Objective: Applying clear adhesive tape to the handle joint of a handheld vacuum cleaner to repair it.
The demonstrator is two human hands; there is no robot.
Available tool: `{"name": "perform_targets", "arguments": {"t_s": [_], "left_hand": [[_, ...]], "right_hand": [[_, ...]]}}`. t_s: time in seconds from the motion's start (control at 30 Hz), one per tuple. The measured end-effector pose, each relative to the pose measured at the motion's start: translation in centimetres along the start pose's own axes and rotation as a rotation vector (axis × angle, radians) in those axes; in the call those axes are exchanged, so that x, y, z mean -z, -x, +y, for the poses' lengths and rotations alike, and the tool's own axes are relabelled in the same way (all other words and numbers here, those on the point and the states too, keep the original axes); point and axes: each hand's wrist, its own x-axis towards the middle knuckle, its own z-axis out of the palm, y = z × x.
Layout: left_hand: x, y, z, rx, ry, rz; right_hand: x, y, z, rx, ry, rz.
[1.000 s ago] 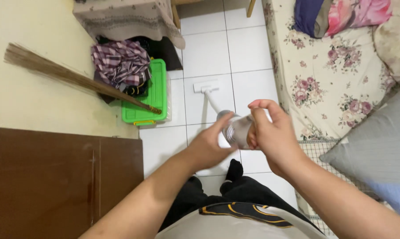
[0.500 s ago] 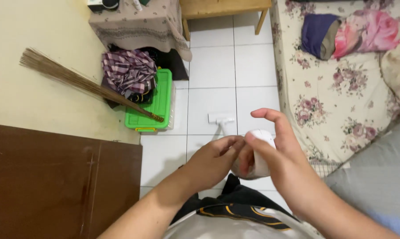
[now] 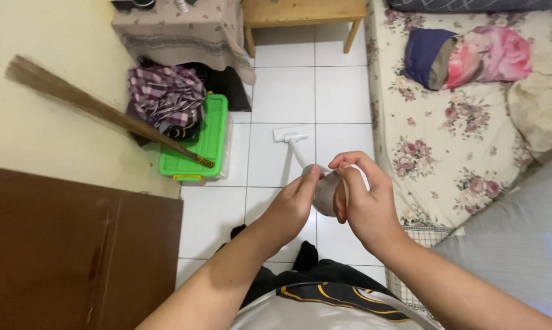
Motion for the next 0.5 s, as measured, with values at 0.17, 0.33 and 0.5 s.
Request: {"name": "perform_targets", "arguments": {"t_s": [0.17, 0.33, 0.5], "left_hand": [[0.8, -0.9, -0.9, -0.131, -0.093, 0.032], [1.9, -1.7, 0.6, -0.128, -0.117, -0.026], [3.1, -3.1, 1.1, 0.049, -0.193, -0.122]], "right_hand": [[-0.3, 2.2, -2.2, -0.055, -0.009, 0.067], [-1.4, 3.0, -4.2, -0.091, -0.021, 0.100], [-2.8, 1.0, -2.1, -0.073, 0.009, 0.111]]}}
